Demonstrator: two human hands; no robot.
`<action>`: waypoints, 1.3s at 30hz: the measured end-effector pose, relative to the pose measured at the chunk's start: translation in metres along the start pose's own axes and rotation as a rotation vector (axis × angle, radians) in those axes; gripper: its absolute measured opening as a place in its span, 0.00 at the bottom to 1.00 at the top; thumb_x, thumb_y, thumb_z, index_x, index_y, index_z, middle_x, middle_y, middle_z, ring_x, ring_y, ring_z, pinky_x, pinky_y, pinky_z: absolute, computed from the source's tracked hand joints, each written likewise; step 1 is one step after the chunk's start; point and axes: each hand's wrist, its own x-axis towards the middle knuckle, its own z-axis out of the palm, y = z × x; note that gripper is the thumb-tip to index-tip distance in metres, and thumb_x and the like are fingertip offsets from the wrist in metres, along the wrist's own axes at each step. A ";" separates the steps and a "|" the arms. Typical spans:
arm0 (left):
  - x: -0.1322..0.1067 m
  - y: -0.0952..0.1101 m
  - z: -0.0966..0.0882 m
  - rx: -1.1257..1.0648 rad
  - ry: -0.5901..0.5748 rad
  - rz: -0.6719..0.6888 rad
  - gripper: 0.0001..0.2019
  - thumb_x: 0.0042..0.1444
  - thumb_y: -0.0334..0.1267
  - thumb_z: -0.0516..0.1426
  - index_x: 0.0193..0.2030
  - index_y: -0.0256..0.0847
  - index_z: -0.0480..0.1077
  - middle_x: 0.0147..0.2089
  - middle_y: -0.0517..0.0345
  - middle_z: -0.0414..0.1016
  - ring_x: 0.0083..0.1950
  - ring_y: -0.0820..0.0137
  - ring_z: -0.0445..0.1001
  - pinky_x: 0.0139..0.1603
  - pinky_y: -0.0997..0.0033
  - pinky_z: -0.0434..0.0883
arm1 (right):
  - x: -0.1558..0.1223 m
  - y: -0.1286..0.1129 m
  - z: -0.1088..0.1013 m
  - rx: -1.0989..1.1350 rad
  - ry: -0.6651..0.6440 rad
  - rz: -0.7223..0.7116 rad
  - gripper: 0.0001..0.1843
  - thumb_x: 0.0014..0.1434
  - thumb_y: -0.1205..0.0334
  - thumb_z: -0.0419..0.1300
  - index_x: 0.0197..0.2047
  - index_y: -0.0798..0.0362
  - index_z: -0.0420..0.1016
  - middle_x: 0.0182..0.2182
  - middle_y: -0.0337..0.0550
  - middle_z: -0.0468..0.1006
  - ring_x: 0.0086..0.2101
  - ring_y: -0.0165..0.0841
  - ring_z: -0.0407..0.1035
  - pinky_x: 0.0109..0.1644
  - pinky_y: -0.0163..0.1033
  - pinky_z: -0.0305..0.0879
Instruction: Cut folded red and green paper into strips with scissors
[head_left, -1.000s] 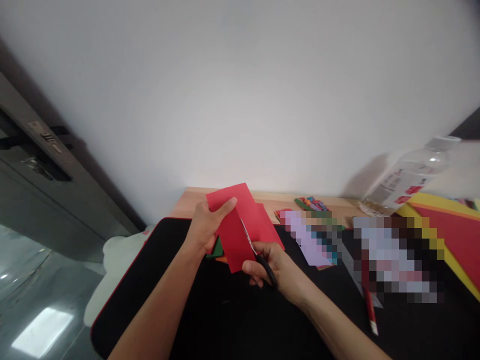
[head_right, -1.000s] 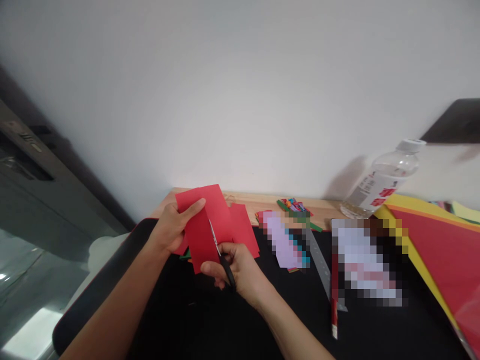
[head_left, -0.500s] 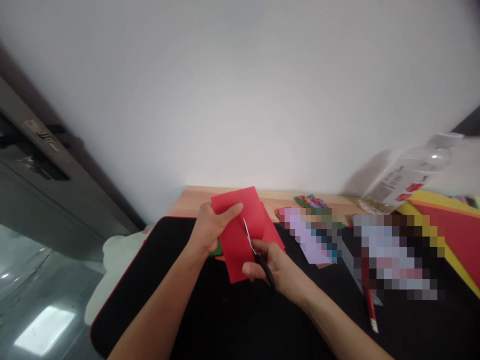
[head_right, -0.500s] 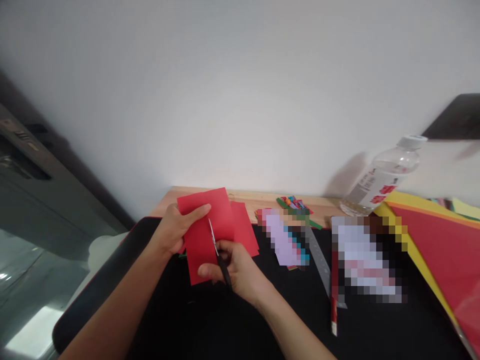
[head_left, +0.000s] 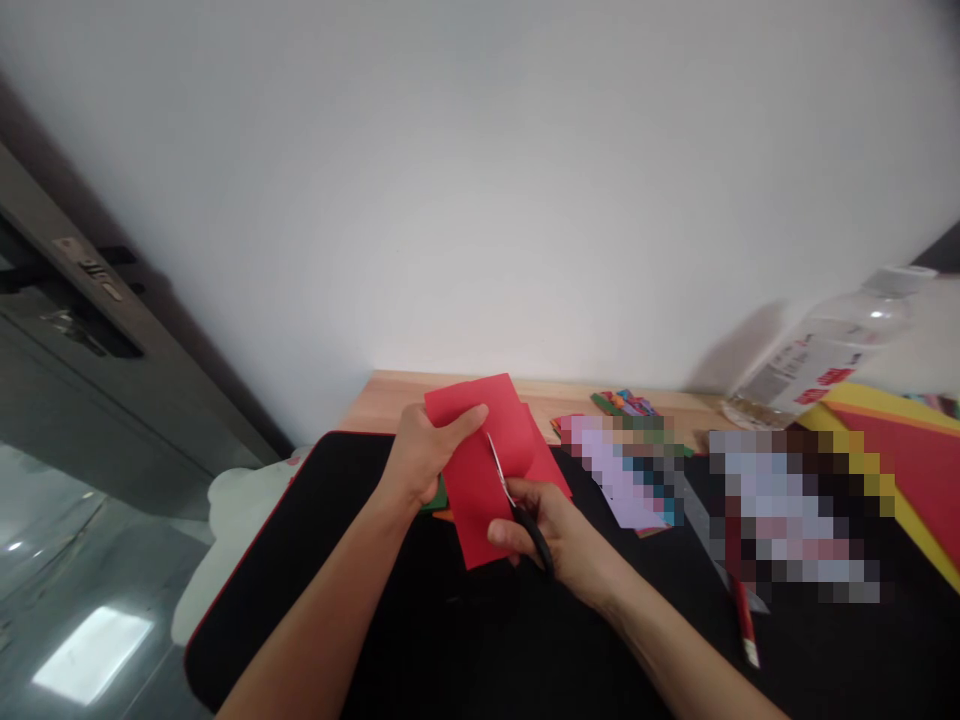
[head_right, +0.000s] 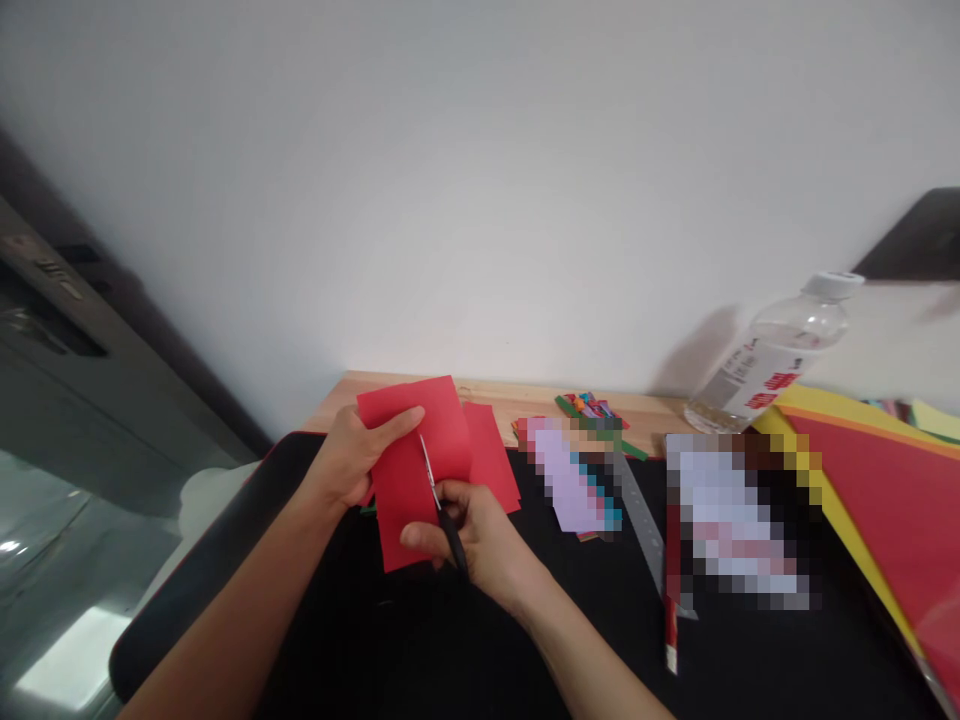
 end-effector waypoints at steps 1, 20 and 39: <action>0.000 0.000 0.000 0.000 0.003 -0.001 0.11 0.38 0.38 0.67 0.24 0.35 0.71 0.24 0.57 0.75 0.24 0.72 0.72 0.23 0.75 0.70 | 0.000 0.000 0.000 0.003 0.001 0.001 0.25 0.39 0.44 0.69 0.29 0.57 0.69 0.20 0.35 0.67 0.19 0.24 0.58 0.22 0.31 0.54; -0.001 0.002 0.000 0.025 -0.012 0.014 0.10 0.40 0.38 0.66 0.25 0.36 0.72 0.26 0.57 0.76 0.25 0.71 0.73 0.24 0.75 0.71 | 0.000 0.001 -0.002 -0.033 0.005 -0.004 0.26 0.42 0.41 0.66 0.26 0.58 0.68 0.15 0.34 0.65 0.16 0.23 0.57 0.20 0.29 0.51; 0.011 0.000 -0.012 -0.125 0.006 0.142 0.09 0.41 0.37 0.66 0.29 0.37 0.73 0.30 0.58 0.78 0.31 0.69 0.75 0.35 0.68 0.73 | -0.001 -0.013 -0.001 -0.163 0.285 -0.170 0.21 0.42 0.45 0.68 0.26 0.52 0.66 0.13 0.32 0.65 0.16 0.26 0.58 0.20 0.32 0.53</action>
